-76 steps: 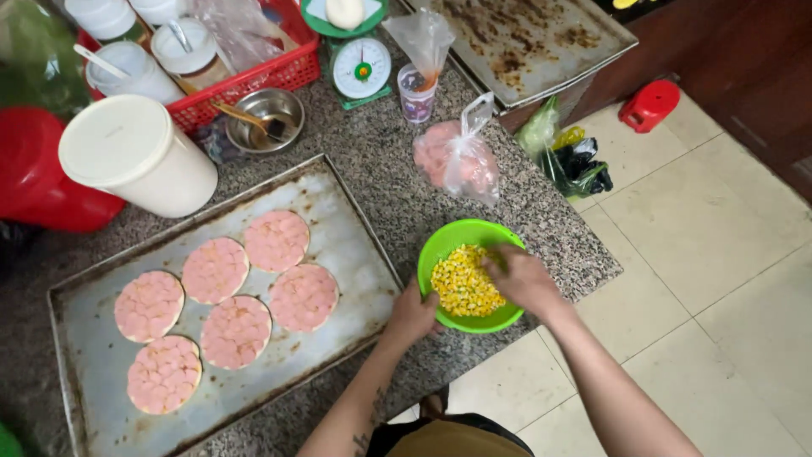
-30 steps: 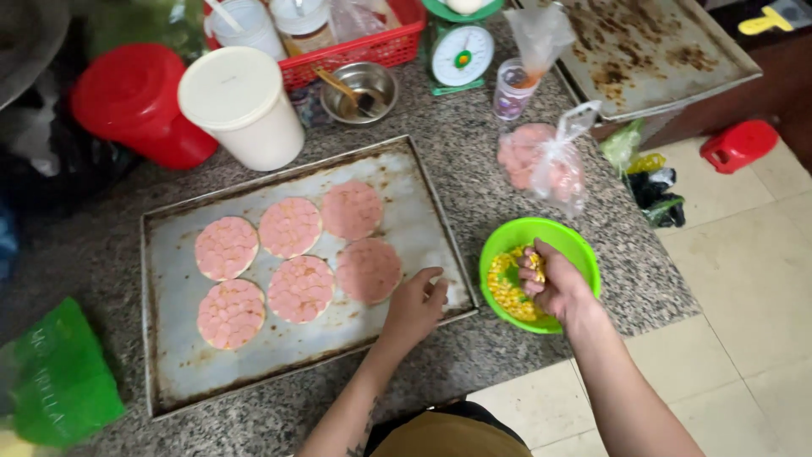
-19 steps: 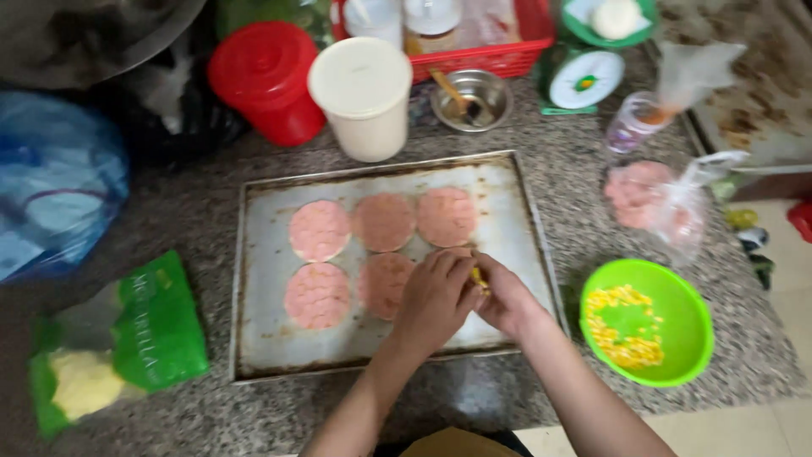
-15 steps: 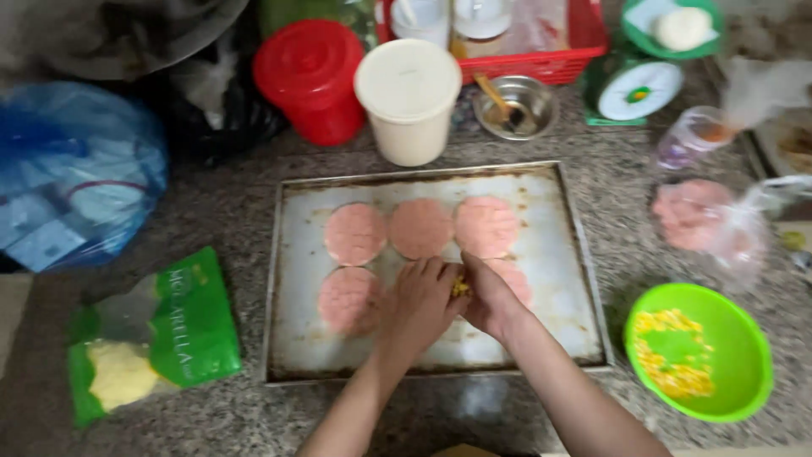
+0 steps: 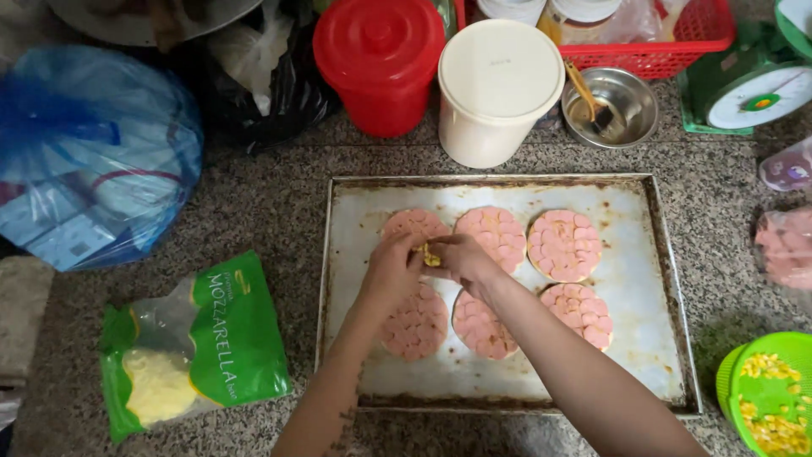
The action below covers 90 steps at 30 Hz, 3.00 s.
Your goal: Placing corn and shredded cheese onto circular food bases on a baking tray.
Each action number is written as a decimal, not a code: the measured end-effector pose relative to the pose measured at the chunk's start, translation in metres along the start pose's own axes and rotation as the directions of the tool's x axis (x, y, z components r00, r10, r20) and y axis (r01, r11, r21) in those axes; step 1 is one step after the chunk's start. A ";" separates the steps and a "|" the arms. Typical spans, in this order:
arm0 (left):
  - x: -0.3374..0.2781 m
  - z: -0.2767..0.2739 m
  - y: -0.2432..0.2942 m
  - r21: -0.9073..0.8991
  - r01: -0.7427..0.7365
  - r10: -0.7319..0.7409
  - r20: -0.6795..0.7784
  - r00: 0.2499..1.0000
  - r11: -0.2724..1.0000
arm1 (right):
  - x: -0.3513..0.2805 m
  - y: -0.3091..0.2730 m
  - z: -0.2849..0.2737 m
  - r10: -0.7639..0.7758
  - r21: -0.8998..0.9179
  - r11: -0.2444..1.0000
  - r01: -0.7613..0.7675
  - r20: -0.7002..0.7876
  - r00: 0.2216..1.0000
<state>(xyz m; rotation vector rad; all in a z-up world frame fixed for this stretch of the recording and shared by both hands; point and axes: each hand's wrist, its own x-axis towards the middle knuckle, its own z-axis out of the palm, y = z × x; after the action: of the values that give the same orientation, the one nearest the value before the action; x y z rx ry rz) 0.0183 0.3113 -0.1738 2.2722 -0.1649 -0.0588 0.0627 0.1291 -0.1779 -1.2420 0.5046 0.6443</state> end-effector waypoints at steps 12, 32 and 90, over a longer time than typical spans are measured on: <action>0.021 -0.038 0.016 0.052 -0.018 0.018 -0.007 1.000 0.998 | 0.042 -0.003 -0.001 -0.242 -0.826 0.554 0.101 -0.044 0.969; 0.002 -0.027 -0.008 0.169 -0.065 0.064 0.008 0.998 0.983 | 0.024 0.006 -0.004 -0.274 -0.802 0.570 0.176 0.016 0.962; -0.010 -0.048 -0.022 -0.015 0.030 -0.032 -0.133 0.991 0.999 | 0.042 0.005 -0.016 -0.316 -0.826 0.532 0.186 0.010 0.949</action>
<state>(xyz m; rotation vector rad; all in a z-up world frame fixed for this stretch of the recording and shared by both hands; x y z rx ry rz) 0.0148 0.3625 -0.1594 2.2575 -0.0581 0.0754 0.0894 0.1222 -0.2139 -2.2360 0.0897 0.5450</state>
